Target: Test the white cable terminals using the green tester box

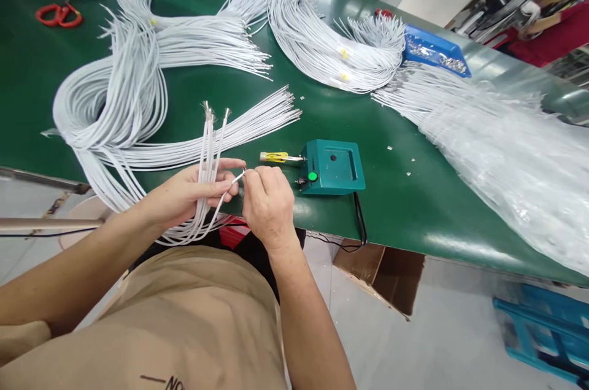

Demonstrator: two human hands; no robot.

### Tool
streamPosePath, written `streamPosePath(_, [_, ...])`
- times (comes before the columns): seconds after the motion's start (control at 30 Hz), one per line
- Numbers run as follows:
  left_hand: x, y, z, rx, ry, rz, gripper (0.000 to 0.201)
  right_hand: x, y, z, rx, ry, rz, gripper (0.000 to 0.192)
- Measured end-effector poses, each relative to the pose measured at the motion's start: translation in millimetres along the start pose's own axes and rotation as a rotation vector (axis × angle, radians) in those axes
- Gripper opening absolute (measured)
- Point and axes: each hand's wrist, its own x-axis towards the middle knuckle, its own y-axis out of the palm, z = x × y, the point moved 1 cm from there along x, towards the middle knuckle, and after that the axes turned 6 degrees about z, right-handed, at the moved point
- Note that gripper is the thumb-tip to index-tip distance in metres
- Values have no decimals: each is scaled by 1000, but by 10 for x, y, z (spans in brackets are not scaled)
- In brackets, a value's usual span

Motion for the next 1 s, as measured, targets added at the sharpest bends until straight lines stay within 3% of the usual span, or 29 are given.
streamPosePath(0.1, [60,-17,-7,2,0,-6,41,44,-71,-136,-81,-47,98,21])
streamPosePath(0.23, [179,-9,-7,122,34,-46,44,210,-252,-369,-199,33,153,23])
streamPosePath(0.43, [363,31,14,337,96,-112,44,421,-340,-635,-311,9,386,14])
streamPosePath(0.83, [539,8,21,447,79,-148,42,446,-235,-611,-491,-78,469,35])
streamPosePath(1.0, [543,7,11,483,62,-167,41,493,-255,-632,-442,-99,492,27])
